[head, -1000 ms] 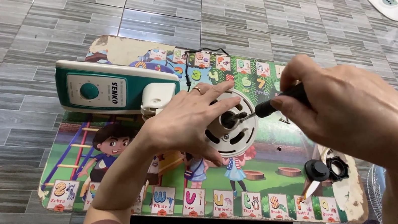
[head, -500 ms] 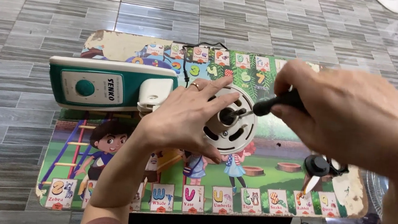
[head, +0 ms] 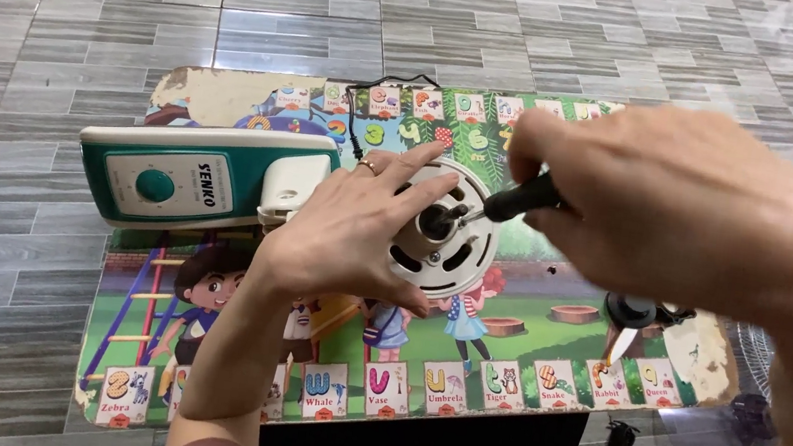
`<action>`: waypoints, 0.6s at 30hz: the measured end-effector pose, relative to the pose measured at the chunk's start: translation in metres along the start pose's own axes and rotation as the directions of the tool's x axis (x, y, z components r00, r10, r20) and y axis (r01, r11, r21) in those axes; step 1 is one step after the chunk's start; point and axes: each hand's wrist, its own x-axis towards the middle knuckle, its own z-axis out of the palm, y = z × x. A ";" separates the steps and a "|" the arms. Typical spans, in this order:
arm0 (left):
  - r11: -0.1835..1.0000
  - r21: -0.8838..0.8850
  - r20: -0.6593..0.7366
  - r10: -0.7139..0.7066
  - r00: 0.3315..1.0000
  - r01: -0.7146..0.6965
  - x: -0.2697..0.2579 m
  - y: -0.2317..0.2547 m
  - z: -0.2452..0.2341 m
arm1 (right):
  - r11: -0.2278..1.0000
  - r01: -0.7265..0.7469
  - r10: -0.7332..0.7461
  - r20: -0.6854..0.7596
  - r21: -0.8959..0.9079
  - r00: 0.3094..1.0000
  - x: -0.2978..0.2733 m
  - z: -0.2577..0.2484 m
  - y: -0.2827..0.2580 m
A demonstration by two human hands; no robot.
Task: The person is using a screwdriver to disassemble or assemble the motor housing of an electric fan on a small table.
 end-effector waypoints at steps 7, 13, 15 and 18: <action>0.999 -0.003 0.040 -0.052 0.998 0.052 0.001 0.000 0.001 | 0.999 -0.032 0.034 -0.064 0.031 0.997 0.003 -0.003 0.000; 0.999 0.020 0.006 -0.029 1.000 0.029 -0.001 0.000 0.003 | 1.000 -0.014 0.013 -0.083 -0.002 0.996 0.011 -0.004 0.000; 1.000 0.004 -0.003 -0.027 1.000 0.027 -0.001 -0.001 0.004 | 0.999 -0.031 0.032 -0.108 0.010 0.994 0.015 -0.006 0.001; 0.999 -0.012 0.019 -0.042 0.999 0.043 -0.001 0.001 0.000 | 1.000 -0.024 0.025 -0.077 0.021 0.997 0.015 -0.004 -0.001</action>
